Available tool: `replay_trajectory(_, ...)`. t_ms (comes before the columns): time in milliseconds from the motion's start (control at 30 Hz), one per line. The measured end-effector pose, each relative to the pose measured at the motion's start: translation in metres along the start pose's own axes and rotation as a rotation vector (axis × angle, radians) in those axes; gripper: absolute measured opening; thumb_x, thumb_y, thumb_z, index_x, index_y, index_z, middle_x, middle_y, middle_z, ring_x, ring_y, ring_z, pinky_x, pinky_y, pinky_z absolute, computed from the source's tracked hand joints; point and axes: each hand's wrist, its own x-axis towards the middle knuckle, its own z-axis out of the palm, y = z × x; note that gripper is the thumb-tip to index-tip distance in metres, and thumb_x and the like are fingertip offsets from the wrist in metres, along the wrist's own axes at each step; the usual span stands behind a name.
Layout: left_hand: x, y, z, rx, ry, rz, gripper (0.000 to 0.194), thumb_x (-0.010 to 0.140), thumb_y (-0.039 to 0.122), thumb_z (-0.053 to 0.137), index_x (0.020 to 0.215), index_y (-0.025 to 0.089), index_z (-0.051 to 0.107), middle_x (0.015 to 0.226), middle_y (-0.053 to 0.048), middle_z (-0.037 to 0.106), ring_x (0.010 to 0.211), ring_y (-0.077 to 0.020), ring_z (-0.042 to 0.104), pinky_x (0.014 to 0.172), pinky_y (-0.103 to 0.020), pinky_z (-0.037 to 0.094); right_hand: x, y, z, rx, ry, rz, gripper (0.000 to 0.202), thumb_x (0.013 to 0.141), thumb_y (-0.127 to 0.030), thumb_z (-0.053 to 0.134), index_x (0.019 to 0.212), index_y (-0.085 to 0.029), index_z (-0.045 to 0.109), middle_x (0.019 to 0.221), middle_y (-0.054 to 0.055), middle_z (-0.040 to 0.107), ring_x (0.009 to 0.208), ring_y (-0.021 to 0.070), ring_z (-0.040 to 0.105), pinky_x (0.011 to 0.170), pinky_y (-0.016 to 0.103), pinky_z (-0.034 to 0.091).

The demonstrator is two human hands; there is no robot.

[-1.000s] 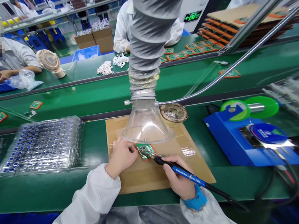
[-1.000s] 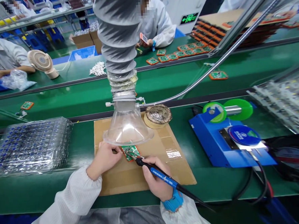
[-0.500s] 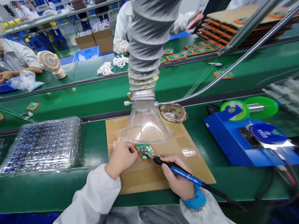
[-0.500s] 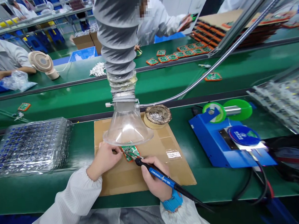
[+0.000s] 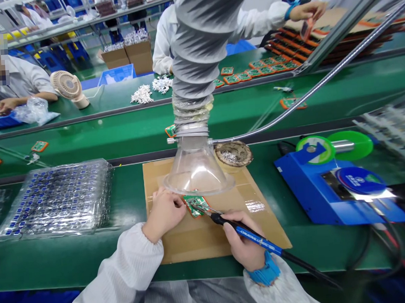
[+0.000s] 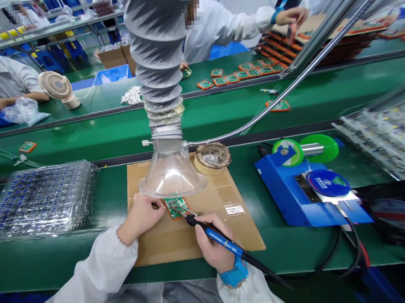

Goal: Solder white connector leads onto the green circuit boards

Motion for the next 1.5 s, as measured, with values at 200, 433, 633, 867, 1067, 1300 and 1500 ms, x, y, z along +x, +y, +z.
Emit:
replay_trajectory(200,0.0,0.0,0.001,0.002,0.01,0.0,0.022,0.077,0.014,0.067,0.056,0.021,0.07,0.075,-0.003,0.074,0.096,-0.0269,0.063,0.093,-0.044,0.039,0.005,-0.005,0.001,-0.046,-0.051,-0.037,0.006,0.09,-0.022,0.064,0.095,-0.024,0.066,0.084,0.0,0.072,0.074,0.0154,0.072,0.067,0.023,0.057)
replay_trajectory(433,-0.001,-0.001,0.0,0.016,0.004,-0.003,0.022,0.077,0.014,0.065,0.057,0.02,0.07,0.074,-0.003,0.073,0.094,-0.0254,0.063,0.093,-0.043,0.039,-0.004,0.003,-0.001,0.009,0.037,-0.003,0.007,0.09,-0.021,0.064,0.096,-0.024,0.068,0.086,0.002,0.071,0.073,0.0168,0.071,0.065,0.026,0.057)
replay_trajectory(633,-0.001,0.0,0.0,0.03,-0.001,-0.005,0.022,0.078,0.013,0.064,0.058,0.02,0.07,0.076,-0.003,0.074,0.094,-0.025,0.062,0.091,-0.043,0.039,0.012,0.016,-0.02,-0.044,0.356,-0.073,0.01,0.089,-0.029,0.068,0.092,-0.02,0.069,0.082,0.005,0.069,0.074,0.0221,0.069,0.066,0.035,0.056)
replay_trajectory(867,-0.005,-0.004,-0.003,0.086,-0.043,0.083,0.013,0.079,0.015,0.065,0.068,0.02,0.071,0.09,-0.005,0.072,0.101,-0.0276,0.059,0.093,-0.044,0.041,0.056,0.03,-0.034,-0.239,0.485,-0.059,0.022,0.088,-0.035,0.069,0.101,-0.018,0.067,0.095,0.008,0.07,0.085,0.0236,0.07,0.077,0.038,0.055)
replay_trajectory(1067,-0.008,-0.022,-0.008,0.001,-0.067,0.251,0.01,0.081,0.014,0.061,0.073,0.019,0.061,0.096,-0.008,0.066,0.103,-0.0252,0.058,0.09,-0.038,0.048,0.055,0.033,-0.029,-0.258,0.395,0.121,0.029,0.089,-0.04,0.067,0.109,-0.018,0.068,0.105,0.011,0.072,0.088,0.0244,0.07,0.08,0.038,0.055)
replay_trajectory(1300,0.002,-0.051,-0.048,-0.749,-0.252,-0.249,0.019,0.084,0.032,0.062,0.076,0.019,0.052,0.073,-0.002,0.069,0.061,-0.0128,0.065,0.06,-0.024,0.051,0.021,0.039,-0.033,-0.227,0.423,0.114,0.027,0.087,-0.039,0.071,0.103,-0.018,0.07,0.099,0.011,0.073,0.087,0.0257,0.07,0.08,0.038,0.053)
replay_trajectory(1500,0.062,-0.064,-0.091,-0.582,0.454,-0.377,0.012,0.093,0.026,0.051,0.092,0.016,0.057,0.084,-0.008,0.07,0.071,-0.0185,0.072,0.067,-0.032,0.059,0.015,0.052,-0.032,-0.18,0.39,0.134,0.032,0.087,-0.044,0.072,0.104,-0.017,0.07,0.098,0.011,0.072,0.086,0.0261,0.071,0.081,0.039,0.054)
